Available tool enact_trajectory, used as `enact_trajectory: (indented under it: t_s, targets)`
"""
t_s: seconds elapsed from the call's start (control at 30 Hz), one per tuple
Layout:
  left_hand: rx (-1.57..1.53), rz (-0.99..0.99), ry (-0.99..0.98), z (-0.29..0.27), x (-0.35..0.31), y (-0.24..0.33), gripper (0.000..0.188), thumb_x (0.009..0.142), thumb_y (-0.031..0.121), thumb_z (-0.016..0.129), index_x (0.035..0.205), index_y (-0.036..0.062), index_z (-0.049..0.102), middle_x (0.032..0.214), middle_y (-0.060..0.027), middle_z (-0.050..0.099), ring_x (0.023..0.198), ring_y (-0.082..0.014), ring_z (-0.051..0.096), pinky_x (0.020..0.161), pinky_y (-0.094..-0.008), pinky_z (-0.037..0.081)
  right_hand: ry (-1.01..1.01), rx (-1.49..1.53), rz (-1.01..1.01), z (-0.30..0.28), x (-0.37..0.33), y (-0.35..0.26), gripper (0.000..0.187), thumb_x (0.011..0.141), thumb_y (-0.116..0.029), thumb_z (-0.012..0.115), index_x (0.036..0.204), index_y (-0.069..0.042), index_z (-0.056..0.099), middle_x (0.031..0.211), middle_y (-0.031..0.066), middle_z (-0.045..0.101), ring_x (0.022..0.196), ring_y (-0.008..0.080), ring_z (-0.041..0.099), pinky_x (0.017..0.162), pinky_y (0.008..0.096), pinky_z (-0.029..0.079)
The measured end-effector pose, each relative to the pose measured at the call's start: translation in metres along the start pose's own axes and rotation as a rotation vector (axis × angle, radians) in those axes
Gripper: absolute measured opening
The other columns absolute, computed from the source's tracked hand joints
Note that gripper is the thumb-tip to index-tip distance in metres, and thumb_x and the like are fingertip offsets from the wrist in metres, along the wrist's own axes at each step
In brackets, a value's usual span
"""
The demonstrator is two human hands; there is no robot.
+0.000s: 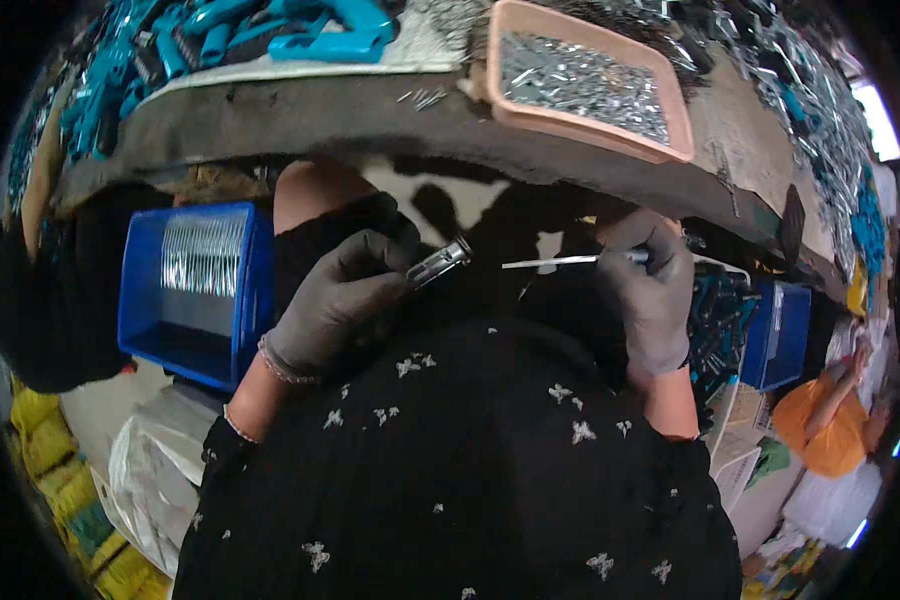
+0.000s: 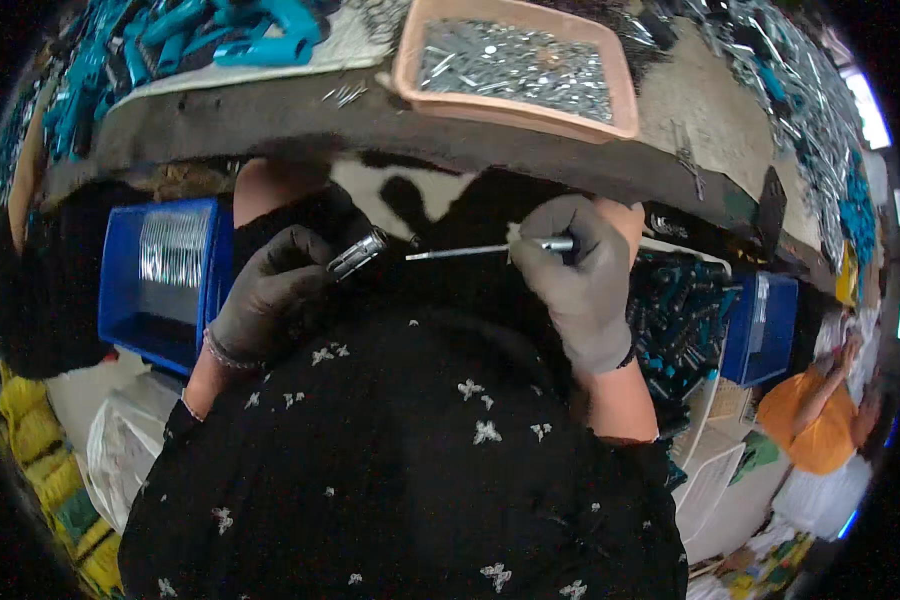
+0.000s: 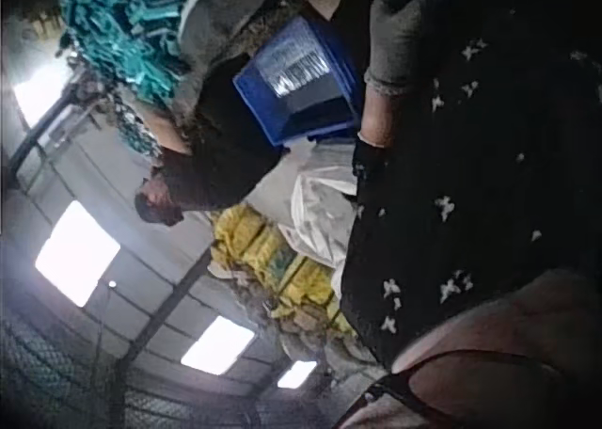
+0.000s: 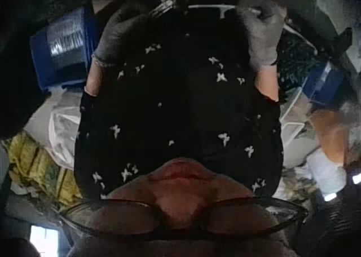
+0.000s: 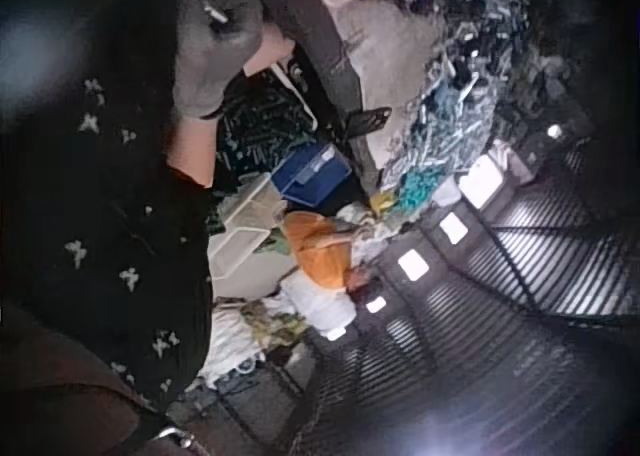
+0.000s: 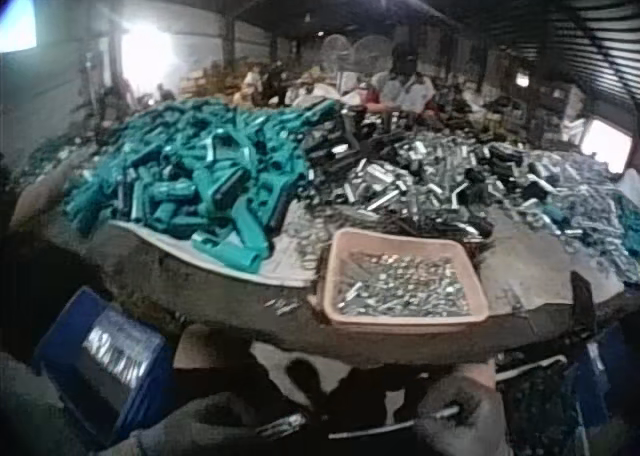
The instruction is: The person assembles tools by fitting metal barrels, springs, and plastic housings together and inserting pins into the assemblies by hand.
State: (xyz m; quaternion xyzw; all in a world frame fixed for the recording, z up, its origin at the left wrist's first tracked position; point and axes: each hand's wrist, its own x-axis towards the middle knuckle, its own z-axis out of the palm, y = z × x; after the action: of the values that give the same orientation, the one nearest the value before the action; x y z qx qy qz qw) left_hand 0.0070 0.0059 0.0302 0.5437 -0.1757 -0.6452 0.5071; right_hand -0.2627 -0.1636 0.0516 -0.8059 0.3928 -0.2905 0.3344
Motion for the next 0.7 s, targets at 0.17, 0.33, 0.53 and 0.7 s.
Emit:
enact_trajectory:
  t_s: [0.17,0.33,0.53,0.7]
  targets:
    - [0.066,0.028,0.004,-0.012,-0.022,0.001,0.014,0.090,0.014,0.068,0.098,0.0064,0.059,0.084,0.0015,0.060,0.065,-0.0052,0.053,0.055,-0.0202,0.042,-0.109,0.307,0.077,0.029,0.023,-0.027,0.011,0.072,-0.003,0.071,0.078,-0.002,0.062,0.072,0.0020,0.059,0.066,0.0078,0.054,0.060,0.0239,0.042]
    - [0.191,0.159,-0.095,-0.017,-0.022,0.000,0.019,0.088,0.009,0.070,0.104,0.0029,0.060,0.096,0.0002,0.062,0.082,-0.0048,0.056,0.074,-0.0229,0.047,-0.264,0.173,0.029,0.048,0.025,-0.040,0.011,0.074,-0.005,0.071,0.078,-0.002,0.061,0.072,0.0018,0.060,0.063,0.0077,0.053,0.058,0.0235,0.041]
    - [0.028,0.068,-0.131,-0.025,-0.013,-0.003,0.020,0.089,0.008,0.070,0.105,0.0028,0.060,0.097,-0.0003,0.061,0.082,-0.0053,0.056,0.071,-0.0235,0.047,-0.103,0.316,0.088,0.035,0.023,-0.037,0.010,0.072,-0.003,0.070,0.076,-0.002,0.061,0.073,0.0024,0.060,0.065,0.0085,0.053,0.059,0.0245,0.042]
    - [0.036,0.106,-0.182,-0.017,-0.005,-0.001,0.021,0.087,0.007,0.069,0.104,0.0032,0.057,0.096,0.0004,0.058,0.082,-0.0054,0.054,0.071,-0.0231,0.046,-0.184,0.143,0.025,0.042,0.021,-0.022,0.009,0.070,-0.004,0.070,0.075,-0.003,0.062,0.072,0.0051,0.061,0.066,0.0133,0.058,0.060,0.0269,0.044]
